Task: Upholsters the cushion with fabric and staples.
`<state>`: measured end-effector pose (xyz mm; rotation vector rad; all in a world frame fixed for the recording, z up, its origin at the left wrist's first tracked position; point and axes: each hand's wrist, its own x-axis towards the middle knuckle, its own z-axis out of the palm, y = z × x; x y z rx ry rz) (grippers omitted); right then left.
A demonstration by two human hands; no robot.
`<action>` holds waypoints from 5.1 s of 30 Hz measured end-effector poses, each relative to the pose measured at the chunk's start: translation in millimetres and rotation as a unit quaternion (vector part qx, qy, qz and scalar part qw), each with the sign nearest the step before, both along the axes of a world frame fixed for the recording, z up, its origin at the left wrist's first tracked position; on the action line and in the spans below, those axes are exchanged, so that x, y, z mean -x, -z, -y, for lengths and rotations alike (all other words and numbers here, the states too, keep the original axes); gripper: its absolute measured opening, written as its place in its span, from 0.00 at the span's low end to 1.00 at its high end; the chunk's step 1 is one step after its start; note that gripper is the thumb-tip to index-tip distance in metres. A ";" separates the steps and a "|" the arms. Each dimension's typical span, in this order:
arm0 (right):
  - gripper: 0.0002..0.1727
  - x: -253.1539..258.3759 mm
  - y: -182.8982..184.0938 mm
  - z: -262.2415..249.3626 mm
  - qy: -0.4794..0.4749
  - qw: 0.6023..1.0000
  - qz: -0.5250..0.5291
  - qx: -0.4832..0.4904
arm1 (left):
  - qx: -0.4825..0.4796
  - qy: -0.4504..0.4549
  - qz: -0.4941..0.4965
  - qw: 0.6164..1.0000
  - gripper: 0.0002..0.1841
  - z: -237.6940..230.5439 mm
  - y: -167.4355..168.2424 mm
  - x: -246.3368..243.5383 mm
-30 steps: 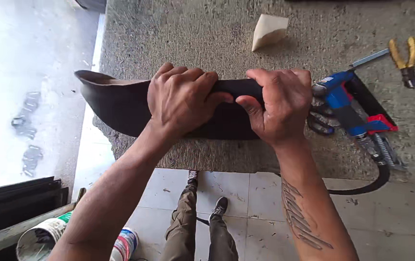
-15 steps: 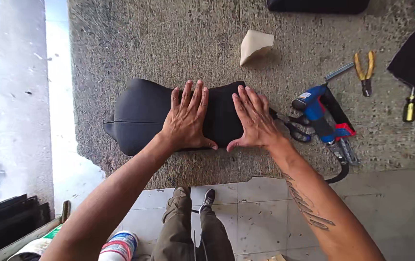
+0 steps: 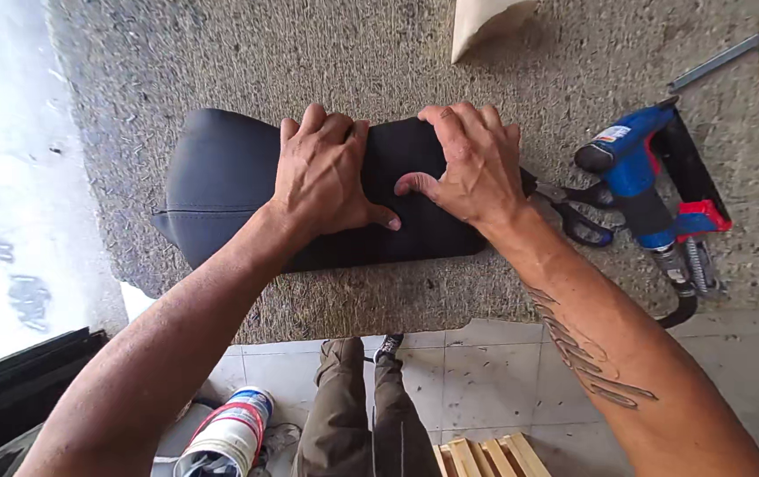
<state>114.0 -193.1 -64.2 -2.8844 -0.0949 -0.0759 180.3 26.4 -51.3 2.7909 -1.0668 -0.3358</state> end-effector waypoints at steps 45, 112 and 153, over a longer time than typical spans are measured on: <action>0.17 -30.1 -68.8 13.7 -0.079 0.946 -0.035 -0.311 | 0.055 -0.044 -0.311 0.948 0.23 18.4 -88.1 -50.8; 0.10 103.8 -158.4 -66.5 0.271 0.924 -0.117 -0.242 | 0.361 0.135 -0.682 0.622 0.09 -11.6 -45.8 30.0; 0.58 77.8 -58.0 153.4 0.309 0.896 -0.307 0.086 | 0.458 0.257 -0.607 0.597 0.14 -4.6 8.3 47.5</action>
